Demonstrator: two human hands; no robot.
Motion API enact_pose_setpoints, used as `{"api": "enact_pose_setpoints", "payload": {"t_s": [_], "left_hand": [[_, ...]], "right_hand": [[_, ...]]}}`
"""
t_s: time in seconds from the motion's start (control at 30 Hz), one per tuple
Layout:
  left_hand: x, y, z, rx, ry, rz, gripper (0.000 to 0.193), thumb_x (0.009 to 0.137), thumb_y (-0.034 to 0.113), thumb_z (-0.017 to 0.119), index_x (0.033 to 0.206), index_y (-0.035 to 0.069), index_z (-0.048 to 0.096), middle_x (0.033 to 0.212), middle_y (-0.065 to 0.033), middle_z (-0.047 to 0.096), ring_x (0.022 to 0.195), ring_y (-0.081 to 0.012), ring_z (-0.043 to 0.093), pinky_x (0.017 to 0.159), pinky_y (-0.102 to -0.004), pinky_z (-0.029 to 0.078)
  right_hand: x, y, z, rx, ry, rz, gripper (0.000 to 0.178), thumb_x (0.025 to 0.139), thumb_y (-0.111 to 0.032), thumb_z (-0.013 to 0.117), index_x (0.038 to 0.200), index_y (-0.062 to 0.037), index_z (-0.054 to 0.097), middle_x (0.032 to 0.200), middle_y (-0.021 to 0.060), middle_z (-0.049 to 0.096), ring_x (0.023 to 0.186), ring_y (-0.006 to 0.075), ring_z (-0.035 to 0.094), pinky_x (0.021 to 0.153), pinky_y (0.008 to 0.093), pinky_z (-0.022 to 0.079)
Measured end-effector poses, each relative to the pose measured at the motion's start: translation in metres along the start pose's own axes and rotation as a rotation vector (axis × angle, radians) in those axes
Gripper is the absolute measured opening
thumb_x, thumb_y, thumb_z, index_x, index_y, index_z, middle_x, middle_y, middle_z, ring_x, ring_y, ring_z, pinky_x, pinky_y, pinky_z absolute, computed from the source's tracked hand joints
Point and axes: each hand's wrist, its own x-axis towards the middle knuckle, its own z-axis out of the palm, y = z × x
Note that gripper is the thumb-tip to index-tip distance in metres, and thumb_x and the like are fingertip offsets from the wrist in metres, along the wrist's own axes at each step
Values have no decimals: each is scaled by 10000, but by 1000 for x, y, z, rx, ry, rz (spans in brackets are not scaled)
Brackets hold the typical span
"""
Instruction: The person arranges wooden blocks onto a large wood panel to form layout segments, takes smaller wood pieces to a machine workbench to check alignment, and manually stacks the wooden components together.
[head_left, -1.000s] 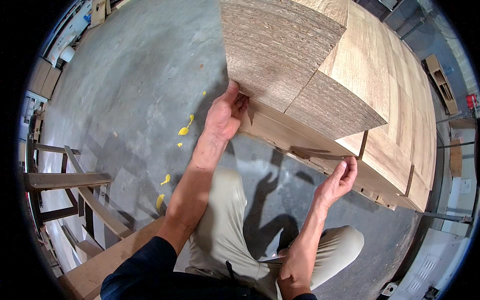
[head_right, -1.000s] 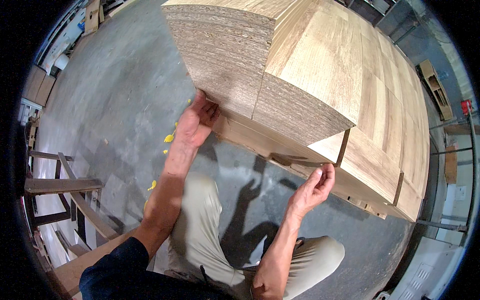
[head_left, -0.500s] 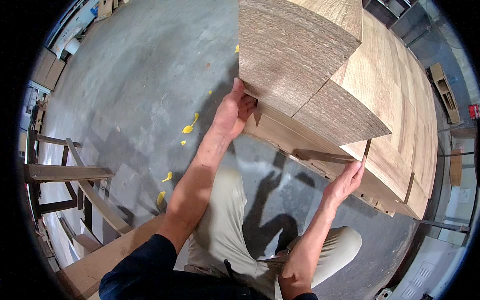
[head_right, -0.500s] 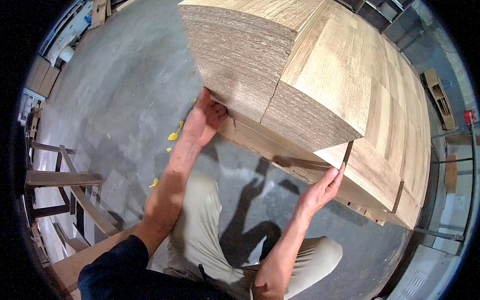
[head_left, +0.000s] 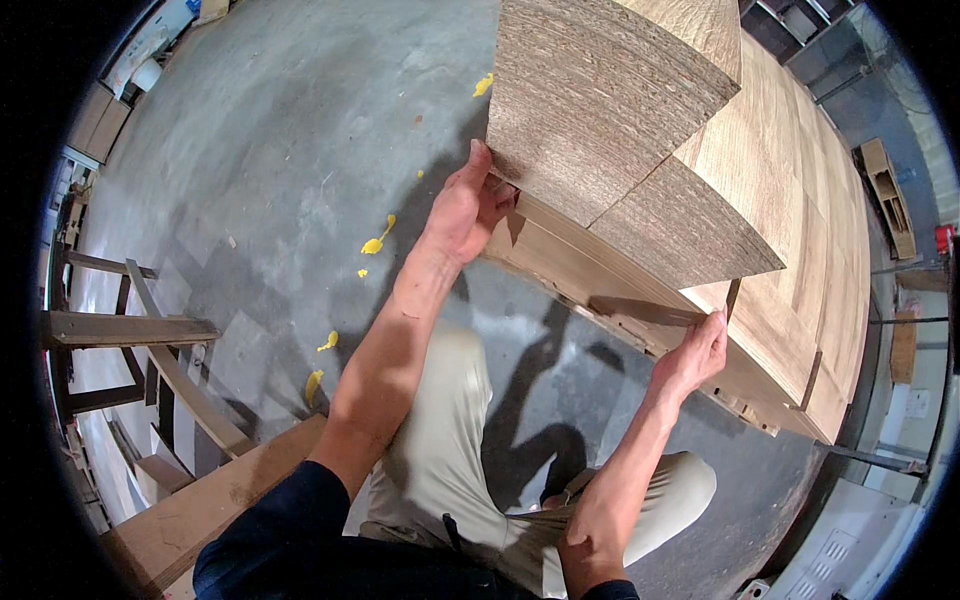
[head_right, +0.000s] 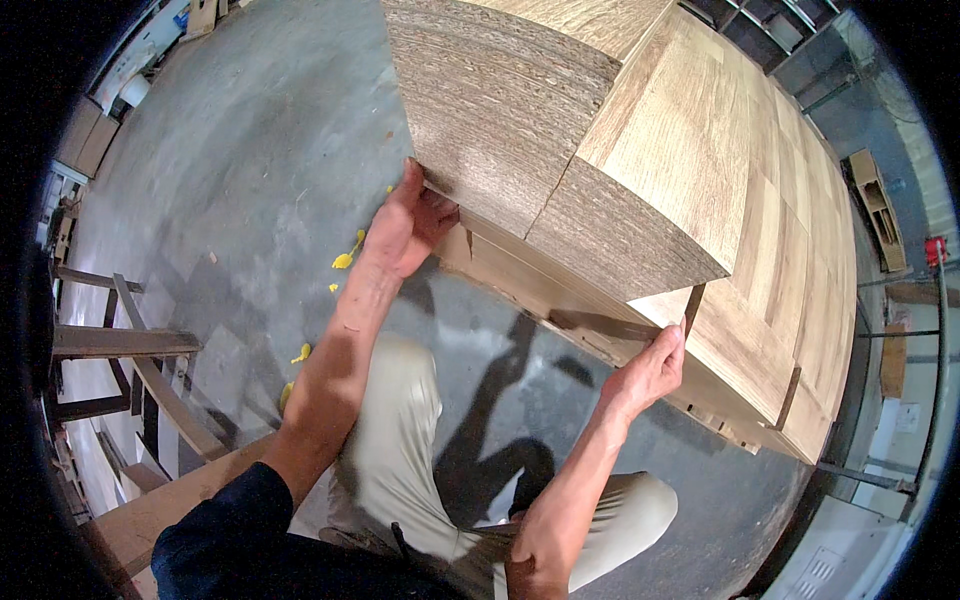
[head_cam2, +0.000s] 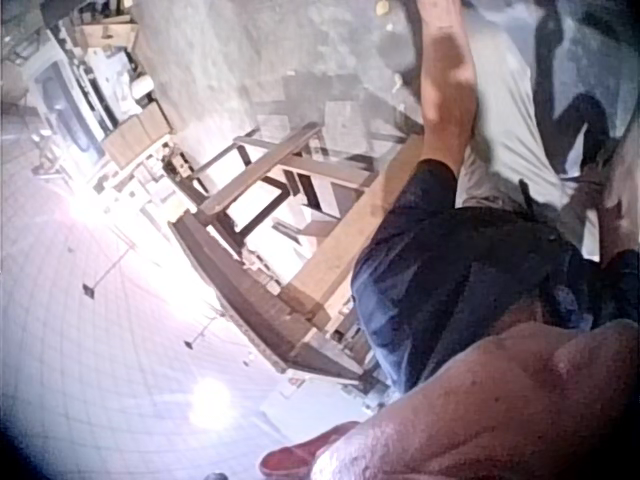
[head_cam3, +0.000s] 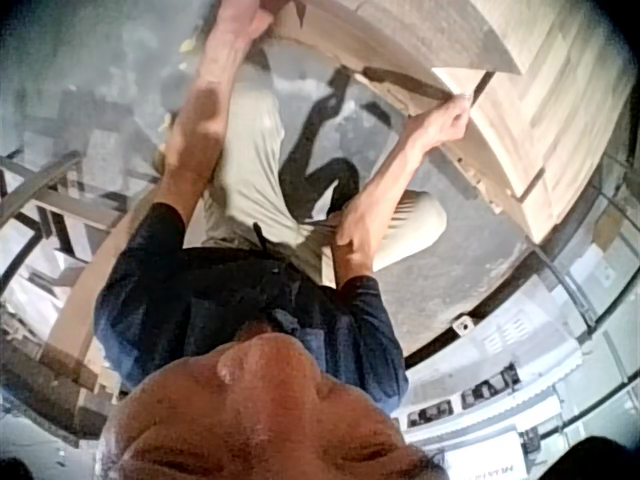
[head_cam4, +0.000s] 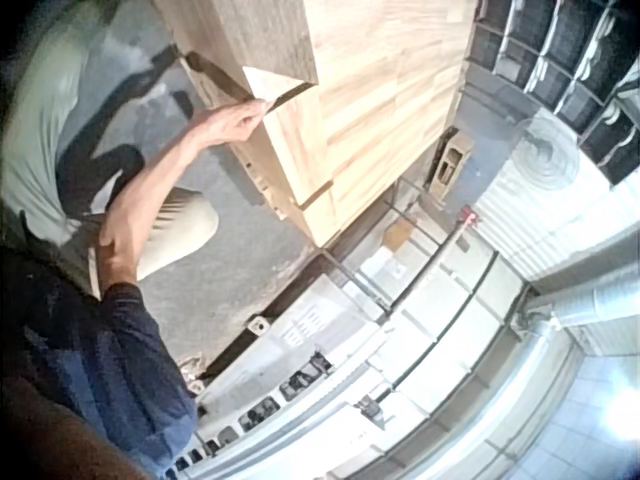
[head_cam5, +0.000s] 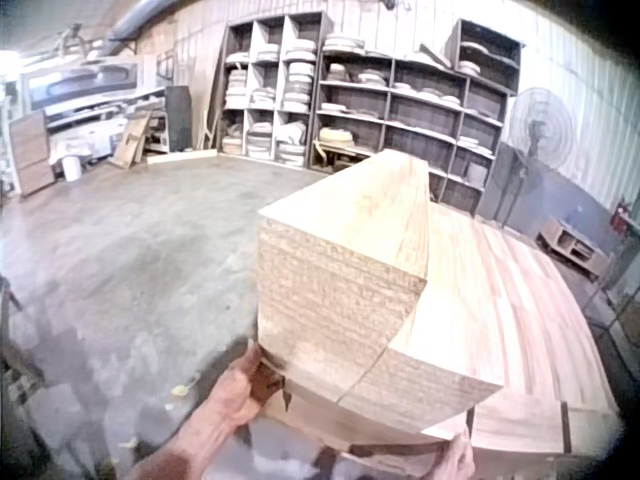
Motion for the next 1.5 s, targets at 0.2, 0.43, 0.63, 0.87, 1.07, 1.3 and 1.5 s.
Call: {"api": "enact_pose_setpoints", "payload": {"t_s": [0.2, 0.43, 0.63, 0.87, 1.07, 1.3, 1.5], "left_hand": [[0, -2, 2, 14, 31, -20, 495, 972, 492, 367, 1290, 122, 450, 1251, -51, 538, 1162, -229, 513, 1008, -418, 383], [-1, 0, 4, -3, 2, -18, 508, 969, 497, 372, 1293, 112, 448, 1253, -75, 536, 1167, -246, 505, 1009, -422, 383], [1, -1, 1, -9, -19, -17, 515, 968, 493, 379, 1308, 112, 440, 1269, -86, 531, 1164, -251, 505, 1011, -418, 379], [2, -2, -9, 62, 19, 3, 473, 978, 451, 404, 1290, 100, 458, 1249, -88, 540, 1152, -241, 509, 1008, -388, 381], [0, -4, -9, 68, 46, 12, 437, 967, 402, 466, 1263, 81, 486, 1189, -88, 567, 1141, -208, 510, 1003, -367, 380], [-2, -31, -24, 720, -223, 159, 621, 716, 49, 778, 1256, -7, 477, 1223, -94, 558, 1137, -168, 498, 993, -331, 382], [11, -44, -32, 900, -169, 352, 686, 688, 145, 820, 1258, -5, 468, 1154, -133, 611, 1021, -193, 593, 853, -318, 471]], "right_hand": [[4, 4, -6, -58, -26, -9, 385, 956, -253, 555, 1223, 24, 565, 977, -3, 583, 868, 73, 503, 770, 242, 405], [2, 2, -7, -90, -93, -28, 405, 961, -256, 544, 1243, 35, 551, 948, -12, 582, 851, 69, 496, 785, 234, 416], [1, -3, 1, -100, -30, -38, 394, 967, -215, 523, 1256, 51, 540, 747, -57, 437, 680, 43, 361, 601, 212, 308], [-6, -5, 8, -136, -70, -63, 392, 969, -222, 517, 1247, 53, 547, 745, -59, 433, 678, 42, 354, 598, 210, 307], [-1, 4, -3, -134, -94, -63, 419, 976, -247, 507, 1261, 59, 531, 813, -28, 522, 747, 53, 440, 655, 202, 361], [-5, 8, -21, -705, -262, -284, 724, 796, -83, 717, 1411, -30, 340, 1177, 187, 575, 1063, 237, 577, 893, 322, 461], [3, 3, -16, -814, -216, -340, 189, 773, -27, 716, 770, 14, 531, 668, 26, 588, 620, 63, 501, 603, 230, 442]]}}
